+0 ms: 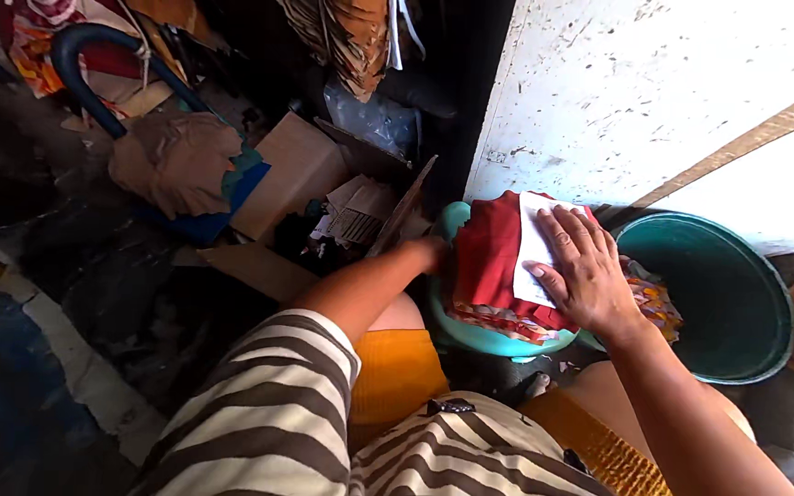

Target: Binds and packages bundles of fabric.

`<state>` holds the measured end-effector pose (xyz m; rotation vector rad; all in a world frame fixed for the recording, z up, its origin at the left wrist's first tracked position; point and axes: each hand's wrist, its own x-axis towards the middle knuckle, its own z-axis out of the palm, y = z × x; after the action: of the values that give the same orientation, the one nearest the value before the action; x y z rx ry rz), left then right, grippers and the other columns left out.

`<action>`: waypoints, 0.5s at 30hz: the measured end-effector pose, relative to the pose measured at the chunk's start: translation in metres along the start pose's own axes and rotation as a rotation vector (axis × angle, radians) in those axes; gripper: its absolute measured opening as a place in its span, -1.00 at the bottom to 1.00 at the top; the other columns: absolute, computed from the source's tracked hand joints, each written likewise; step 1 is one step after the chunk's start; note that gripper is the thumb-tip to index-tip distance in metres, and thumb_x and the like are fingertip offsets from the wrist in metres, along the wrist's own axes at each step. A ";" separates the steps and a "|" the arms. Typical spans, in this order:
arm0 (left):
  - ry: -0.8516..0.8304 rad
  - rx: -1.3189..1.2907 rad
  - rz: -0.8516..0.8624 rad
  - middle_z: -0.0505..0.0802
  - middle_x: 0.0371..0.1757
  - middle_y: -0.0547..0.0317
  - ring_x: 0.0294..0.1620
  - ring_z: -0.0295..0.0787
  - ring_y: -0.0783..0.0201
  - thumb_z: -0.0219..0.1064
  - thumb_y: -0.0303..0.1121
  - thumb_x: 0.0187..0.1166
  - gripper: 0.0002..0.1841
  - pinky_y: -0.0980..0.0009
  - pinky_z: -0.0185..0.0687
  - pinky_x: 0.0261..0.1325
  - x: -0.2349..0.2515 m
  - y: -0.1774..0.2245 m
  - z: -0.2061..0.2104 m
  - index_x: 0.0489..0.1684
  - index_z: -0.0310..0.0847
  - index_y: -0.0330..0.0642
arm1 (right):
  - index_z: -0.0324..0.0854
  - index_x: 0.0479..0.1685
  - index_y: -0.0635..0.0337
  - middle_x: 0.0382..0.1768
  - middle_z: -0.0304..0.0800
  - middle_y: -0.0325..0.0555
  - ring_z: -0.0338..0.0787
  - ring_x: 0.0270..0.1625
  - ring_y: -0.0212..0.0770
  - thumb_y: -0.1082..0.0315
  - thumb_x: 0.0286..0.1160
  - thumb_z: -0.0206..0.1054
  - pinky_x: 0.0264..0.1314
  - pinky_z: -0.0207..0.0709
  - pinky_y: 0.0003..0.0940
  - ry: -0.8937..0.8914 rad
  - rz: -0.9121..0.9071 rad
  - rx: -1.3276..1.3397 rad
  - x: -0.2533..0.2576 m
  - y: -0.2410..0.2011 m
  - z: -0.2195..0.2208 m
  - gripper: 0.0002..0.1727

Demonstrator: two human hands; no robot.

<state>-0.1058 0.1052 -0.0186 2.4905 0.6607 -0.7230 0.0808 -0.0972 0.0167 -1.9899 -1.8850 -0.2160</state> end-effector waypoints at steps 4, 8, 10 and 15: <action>0.057 -0.227 0.007 0.79 0.17 -0.34 0.25 0.73 -0.24 0.46 -0.52 0.49 -0.62 -0.17 0.54 0.38 0.000 0.008 0.015 0.25 0.62 -0.49 | 0.29 0.82 -0.11 0.73 0.31 0.27 0.26 0.78 0.33 -0.64 0.50 -0.41 0.67 0.09 0.48 0.010 0.012 -0.006 -0.002 -0.001 0.000 0.08; 0.098 -0.264 0.027 0.80 -0.02 -0.35 0.05 0.77 -0.22 0.50 -0.51 0.44 -0.68 -0.18 0.62 0.20 0.026 -0.025 0.044 0.08 0.65 -0.53 | 0.32 0.80 -0.15 0.73 0.32 0.24 0.26 0.78 0.32 -0.66 0.47 -0.37 0.67 0.10 0.46 -0.001 0.025 0.003 -0.002 0.000 0.001 0.07; 0.041 -0.211 -0.019 0.79 0.06 -0.37 0.15 0.75 -0.26 0.47 -0.48 0.50 -0.66 -0.24 0.58 0.27 0.020 -0.022 0.036 0.15 0.63 -0.52 | 0.32 0.80 -0.17 0.74 0.31 0.22 0.25 0.79 0.31 -0.67 0.46 -0.36 0.69 0.08 0.46 -0.011 0.030 0.001 -0.001 0.000 0.001 0.07; 0.000 -0.167 -0.093 0.82 0.08 -0.35 0.22 0.74 -0.27 0.21 -0.26 0.77 -0.65 -0.30 0.50 0.36 0.002 -0.033 0.005 0.11 0.74 -0.42 | 0.29 0.82 -0.23 0.75 0.30 0.19 0.23 0.80 0.28 -0.68 0.43 -0.35 0.68 0.08 0.46 -0.053 0.032 -0.007 0.002 -0.001 -0.002 0.07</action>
<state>-0.1246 0.1285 -0.0329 2.3199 0.8077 -0.6723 0.0804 -0.0955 0.0194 -2.0482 -1.8849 -0.1629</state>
